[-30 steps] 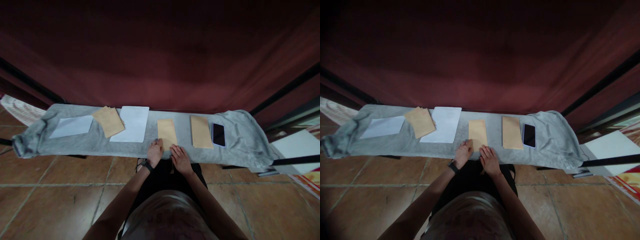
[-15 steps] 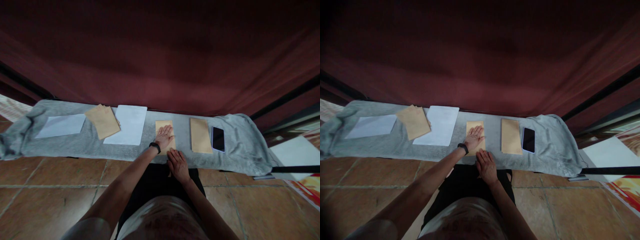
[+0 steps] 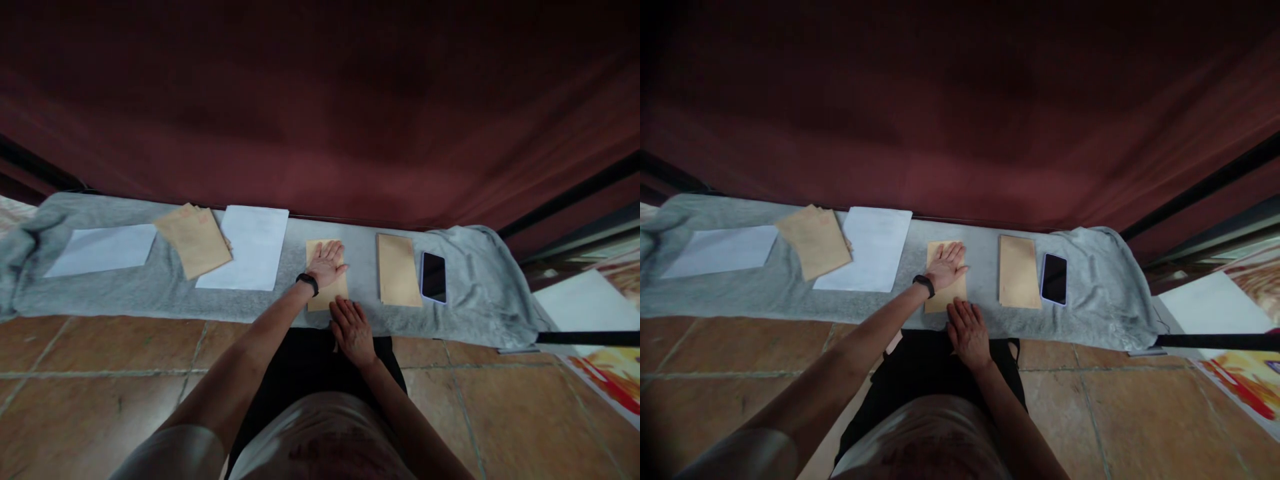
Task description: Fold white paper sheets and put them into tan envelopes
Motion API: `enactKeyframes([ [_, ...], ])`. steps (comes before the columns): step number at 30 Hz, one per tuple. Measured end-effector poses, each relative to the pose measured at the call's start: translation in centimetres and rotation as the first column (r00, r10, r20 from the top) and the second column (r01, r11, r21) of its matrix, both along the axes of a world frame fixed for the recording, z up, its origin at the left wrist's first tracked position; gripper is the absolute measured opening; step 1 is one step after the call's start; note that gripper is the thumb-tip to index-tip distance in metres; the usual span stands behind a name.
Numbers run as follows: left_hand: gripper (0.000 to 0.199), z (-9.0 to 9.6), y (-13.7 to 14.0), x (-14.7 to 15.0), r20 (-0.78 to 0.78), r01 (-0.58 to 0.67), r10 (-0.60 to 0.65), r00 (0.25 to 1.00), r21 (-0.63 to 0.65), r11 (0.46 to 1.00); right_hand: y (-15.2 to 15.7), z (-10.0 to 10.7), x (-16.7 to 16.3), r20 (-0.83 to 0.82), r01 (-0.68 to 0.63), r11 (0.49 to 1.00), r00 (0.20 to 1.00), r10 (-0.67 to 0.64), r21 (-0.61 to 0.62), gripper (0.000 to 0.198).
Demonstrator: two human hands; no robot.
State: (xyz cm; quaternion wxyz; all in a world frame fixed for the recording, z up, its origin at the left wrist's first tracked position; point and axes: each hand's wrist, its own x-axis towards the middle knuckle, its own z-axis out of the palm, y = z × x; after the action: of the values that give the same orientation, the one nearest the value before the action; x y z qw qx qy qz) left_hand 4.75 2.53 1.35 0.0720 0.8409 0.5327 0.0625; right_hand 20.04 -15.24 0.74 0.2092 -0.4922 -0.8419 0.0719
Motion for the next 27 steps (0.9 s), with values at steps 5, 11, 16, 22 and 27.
enactKeyframes([
  [5, 0.066, -0.1, -1.5, -0.7, -0.022, 0.105, -0.105, 0.994, 0.001, 0.994, 0.1, 0.0, 0.0, -0.003, 0.002, 1.0, 1.0, -0.002, -0.003, 0.048],
  [11, 0.061, -0.2, -4.4, -1.3, 0.017, 0.174, -0.175, 0.985, 0.012, 0.985, 0.1, -0.1, 0.1, -0.062, 0.012, 1.0, 0.998, -0.011, 0.006, 0.045],
  [16, 0.056, 0.3, -7.2, -1.9, 0.049, 0.242, -0.243, 0.969, 0.026, 0.97, 0.2, 0.2, 0.1, -0.154, 0.029, 0.999, 0.987, -0.034, -0.036, 0.044],
  [22, 0.054, 0.9, -10.3, -2.6, 0.053, 0.278, -0.28, 0.959, 0.037, 0.96, 0.2, -0.3, -0.2, -0.197, 0.073, 0.997, 0.977, -0.079, -0.039, 0.043],
  [27, 0.059, 1.3, -12.3, -3.0, 0.036, 0.322, -0.324, 0.945, 0.049, 0.945, 0.2, -0.7, -0.2, -0.138, 0.081, 0.997, 0.987, -0.082, -0.01, 0.047],
])
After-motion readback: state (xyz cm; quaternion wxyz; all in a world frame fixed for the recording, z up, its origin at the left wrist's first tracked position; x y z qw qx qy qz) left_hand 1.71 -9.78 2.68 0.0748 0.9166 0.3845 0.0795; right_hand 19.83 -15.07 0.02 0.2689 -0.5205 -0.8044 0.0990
